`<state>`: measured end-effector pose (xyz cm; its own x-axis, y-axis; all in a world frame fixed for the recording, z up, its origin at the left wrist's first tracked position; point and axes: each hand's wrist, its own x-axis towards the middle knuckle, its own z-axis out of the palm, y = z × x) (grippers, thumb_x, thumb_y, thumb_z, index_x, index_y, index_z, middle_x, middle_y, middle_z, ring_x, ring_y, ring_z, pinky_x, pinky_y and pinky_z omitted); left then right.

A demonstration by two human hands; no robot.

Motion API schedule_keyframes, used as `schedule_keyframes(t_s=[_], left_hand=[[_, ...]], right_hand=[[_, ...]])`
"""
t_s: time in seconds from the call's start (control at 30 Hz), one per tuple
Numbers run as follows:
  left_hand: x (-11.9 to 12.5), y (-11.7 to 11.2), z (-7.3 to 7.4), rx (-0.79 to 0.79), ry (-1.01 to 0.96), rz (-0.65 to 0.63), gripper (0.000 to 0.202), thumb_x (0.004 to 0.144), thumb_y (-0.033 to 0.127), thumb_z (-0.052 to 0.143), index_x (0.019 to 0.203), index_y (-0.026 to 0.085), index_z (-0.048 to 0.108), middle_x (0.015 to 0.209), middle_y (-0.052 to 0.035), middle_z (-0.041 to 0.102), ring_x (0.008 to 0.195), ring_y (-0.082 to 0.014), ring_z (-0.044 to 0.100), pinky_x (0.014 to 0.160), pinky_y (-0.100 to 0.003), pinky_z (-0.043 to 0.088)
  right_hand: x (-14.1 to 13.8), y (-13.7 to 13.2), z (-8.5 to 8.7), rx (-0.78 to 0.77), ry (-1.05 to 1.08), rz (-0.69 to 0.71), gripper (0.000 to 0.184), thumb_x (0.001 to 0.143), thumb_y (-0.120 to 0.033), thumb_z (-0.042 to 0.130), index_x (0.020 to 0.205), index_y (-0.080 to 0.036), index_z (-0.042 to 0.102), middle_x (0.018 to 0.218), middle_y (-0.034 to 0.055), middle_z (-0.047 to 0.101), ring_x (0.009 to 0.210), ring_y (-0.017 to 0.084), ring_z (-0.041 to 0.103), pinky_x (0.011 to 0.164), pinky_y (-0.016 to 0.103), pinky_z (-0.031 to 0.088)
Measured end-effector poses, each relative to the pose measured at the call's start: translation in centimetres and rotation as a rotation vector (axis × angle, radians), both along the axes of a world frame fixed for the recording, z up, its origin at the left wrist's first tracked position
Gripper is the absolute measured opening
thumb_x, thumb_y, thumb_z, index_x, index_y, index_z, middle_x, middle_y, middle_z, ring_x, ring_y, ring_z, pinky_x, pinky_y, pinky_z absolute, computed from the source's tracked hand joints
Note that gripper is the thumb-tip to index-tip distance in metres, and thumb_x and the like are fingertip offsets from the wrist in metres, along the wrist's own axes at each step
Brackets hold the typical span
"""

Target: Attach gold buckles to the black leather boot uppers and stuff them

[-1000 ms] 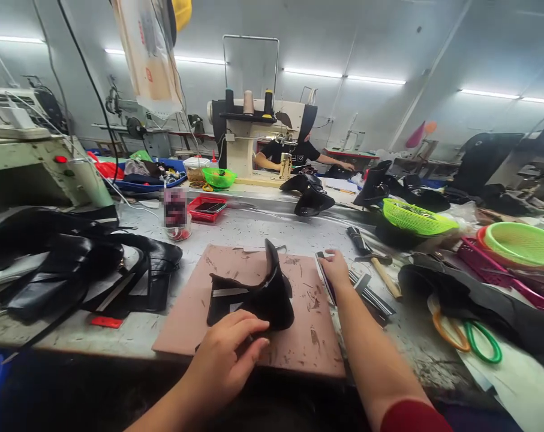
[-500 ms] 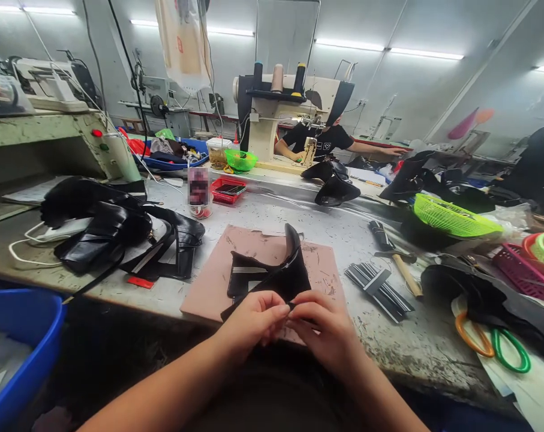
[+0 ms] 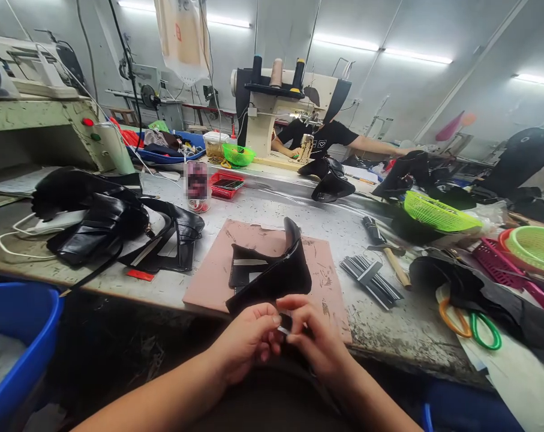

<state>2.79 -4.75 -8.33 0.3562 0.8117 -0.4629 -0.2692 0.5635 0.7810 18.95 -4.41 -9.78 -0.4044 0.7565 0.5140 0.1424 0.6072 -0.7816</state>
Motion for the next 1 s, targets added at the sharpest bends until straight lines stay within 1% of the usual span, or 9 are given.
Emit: schedule_keyframes(t_s=[0.07, 0.13, 0.23, 0.3, 0.37, 0.57, 0.73, 0.87, 1.0], left_hand=[[-0.6, 0.1, 0.0, 0.046, 0.034, 0.008, 0.030, 0.060, 0.037, 0.066, 0.065, 0.016, 0.044, 0.056, 0.0025, 0.055, 0.048, -0.0079, 0.054, 0.038, -0.013, 0.030], [-1.3, 0.1, 0.0, 0.118, 0.088, 0.033, 0.032, 0.061, 0.039, 0.066, 0.065, 0.016, 0.044, 0.056, 0.0025, 0.054, 0.051, -0.0090, 0.054, 0.041, -0.014, 0.034], [-1.9, -0.1, 0.0, 0.232, 0.138, 0.007, 0.033, 0.064, 0.043, 0.066, 0.066, 0.014, 0.050, 0.056, 0.0041, 0.051, 0.050, -0.0065, 0.047, 0.045, -0.016, 0.036], [-1.9, -0.2, 0.1, 0.263, 0.138, -0.035, 0.035, 0.065, 0.045, 0.067, 0.067, 0.013, 0.052, 0.059, 0.0046, 0.050, 0.049, -0.0049, 0.043, 0.046, -0.017, 0.036], [-1.8, -0.3, 0.1, 0.249, 0.121, -0.046, 0.037, 0.064, 0.047, 0.067, 0.067, 0.014, 0.053, 0.060, 0.0049, 0.049, 0.049, -0.0048, 0.040, 0.046, -0.017, 0.036], [-1.8, -0.4, -0.4, 0.231, 0.086, -0.036, 0.039, 0.063, 0.050, 0.068, 0.068, 0.013, 0.054, 0.062, 0.0033, 0.050, 0.052, -0.0064, 0.039, 0.047, -0.019, 0.036], [-1.7, -0.5, -0.6, 0.253, 0.050, -0.021, 0.036, 0.065, 0.046, 0.069, 0.068, 0.013, 0.054, 0.062, 0.0037, 0.049, 0.052, -0.0062, 0.040, 0.047, -0.018, 0.035], [-1.2, -0.6, -0.6, 0.159, -0.025, 0.016, 0.037, 0.061, 0.046, 0.072, 0.067, 0.014, 0.053, 0.059, 0.0035, 0.050, 0.051, -0.0058, 0.039, 0.045, -0.017, 0.033], [-1.0, -0.6, -0.7, 0.105, -0.034, 0.042, 0.038, 0.059, 0.045, 0.073, 0.065, 0.013, 0.054, 0.057, 0.0030, 0.050, 0.050, -0.0055, 0.040, 0.044, -0.015, 0.032]], right_hand=[[0.3, -0.1, 0.1, -0.182, 0.227, 0.087, 0.017, 0.091, -0.037, 0.041, 0.080, -0.024, 0.043, 0.087, 0.0039, 0.063, 0.091, 0.019, 0.062, 0.085, 0.040, 0.050], [0.3, -0.2, 0.5, -0.218, 0.287, 0.092, 0.010, 0.090, -0.035, 0.044, 0.086, -0.026, 0.044, 0.078, 0.0006, 0.061, 0.082, 0.017, 0.063, 0.082, 0.039, 0.051], [-0.4, -0.2, 0.9, -0.018, 0.040, -0.003, 0.006, 0.083, -0.025, 0.057, 0.088, -0.023, 0.053, 0.083, 0.0024, 0.057, 0.074, 0.014, 0.059, 0.066, 0.026, 0.053], [-1.2, -0.1, 1.0, 0.137, -0.095, -0.045, 0.003, 0.082, -0.018, 0.057, 0.082, -0.021, 0.058, 0.079, 0.0028, 0.056, 0.068, 0.012, 0.056, 0.059, 0.023, 0.050], [-1.9, -0.1, 1.0, 0.224, -0.130, -0.070, 0.009, 0.082, -0.013, 0.055, 0.077, -0.019, 0.060, 0.075, 0.0028, 0.056, 0.065, 0.012, 0.056, 0.058, 0.022, 0.049], [-2.3, -0.2, 0.5, 0.308, -0.158, -0.162, 0.013, 0.080, -0.009, 0.055, 0.071, -0.017, 0.059, 0.071, 0.0037, 0.057, 0.063, 0.013, 0.055, 0.055, 0.023, 0.049], [-2.3, -0.5, 0.4, 0.296, -0.117, -0.224, 0.011, 0.079, -0.009, 0.057, 0.072, -0.017, 0.059, 0.071, 0.0035, 0.057, 0.063, 0.012, 0.057, 0.055, 0.023, 0.050], [-2.2, -0.8, 0.4, 0.366, -0.097, -0.255, 0.009, 0.078, -0.008, 0.060, 0.076, -0.017, 0.061, 0.071, 0.0034, 0.059, 0.063, 0.012, 0.058, 0.056, 0.022, 0.051], [-2.2, -0.9, 0.1, 0.421, -0.114, -0.281, 0.011, 0.078, -0.006, 0.059, 0.078, -0.017, 0.061, 0.072, 0.0040, 0.060, 0.063, 0.013, 0.057, 0.055, 0.023, 0.050]])
